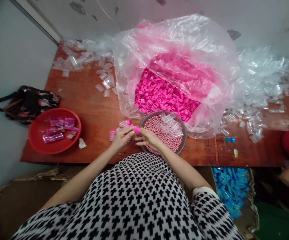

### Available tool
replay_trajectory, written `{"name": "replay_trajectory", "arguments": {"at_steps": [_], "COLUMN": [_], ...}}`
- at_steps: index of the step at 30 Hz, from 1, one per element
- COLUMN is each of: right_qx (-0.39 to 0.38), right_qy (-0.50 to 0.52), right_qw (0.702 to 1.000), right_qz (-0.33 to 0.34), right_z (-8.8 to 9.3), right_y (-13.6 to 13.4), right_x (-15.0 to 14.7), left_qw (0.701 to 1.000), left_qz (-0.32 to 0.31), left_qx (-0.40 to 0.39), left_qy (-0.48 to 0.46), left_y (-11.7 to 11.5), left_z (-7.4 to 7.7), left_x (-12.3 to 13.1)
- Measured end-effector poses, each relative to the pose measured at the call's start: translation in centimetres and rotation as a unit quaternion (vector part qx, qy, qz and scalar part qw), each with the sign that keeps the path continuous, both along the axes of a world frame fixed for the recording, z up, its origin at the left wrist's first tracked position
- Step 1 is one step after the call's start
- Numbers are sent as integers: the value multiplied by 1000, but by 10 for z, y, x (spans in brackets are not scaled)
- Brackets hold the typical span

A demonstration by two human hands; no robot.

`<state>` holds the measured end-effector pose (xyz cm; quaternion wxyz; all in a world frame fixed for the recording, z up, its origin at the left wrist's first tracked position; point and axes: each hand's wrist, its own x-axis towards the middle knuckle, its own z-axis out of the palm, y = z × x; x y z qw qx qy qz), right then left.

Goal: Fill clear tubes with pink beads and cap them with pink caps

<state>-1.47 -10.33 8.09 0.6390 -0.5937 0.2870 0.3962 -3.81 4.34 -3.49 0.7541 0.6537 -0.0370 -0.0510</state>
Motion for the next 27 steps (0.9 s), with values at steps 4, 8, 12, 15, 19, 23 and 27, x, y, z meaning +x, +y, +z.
{"name": "replay_trajectory", "arguments": {"at_steps": [4, 8, 12, 15, 19, 23, 27], "right_qx": [-65, -153, -269, -320, -405, -548, -604], "right_qy": [-24, -71, -159, -194, -260, -383, -361], "right_qw": [998, 984, 947, 926, 875, 712, 625], "right_qz": [4, 59, 70, 50, 50, 215, 338], "right_z": [-3, 2, 12, 21, 28, 25, 16], "right_y": [-11, -37, -70, -92, -110, -116, -125], "right_x": [2, -3, -1, 5, 14, 28, 39], "left_qw": [995, 991, 988, 982, 974, 984, 992], "left_qz": [38, 30, -60, -78, -96, -77, -45], "left_qx": [90, 121, 105, 170, 197, 148, 109], "left_qy": [7, -56, -95, -27, 57, 56, 37], "left_y": [25, 3, -57, -101, -138, -153, -139], "left_z": [-29, -23, 9, 29, 36, 34, 36], "left_x": [2, 25, 65, 95, 118, 120, 112]}}
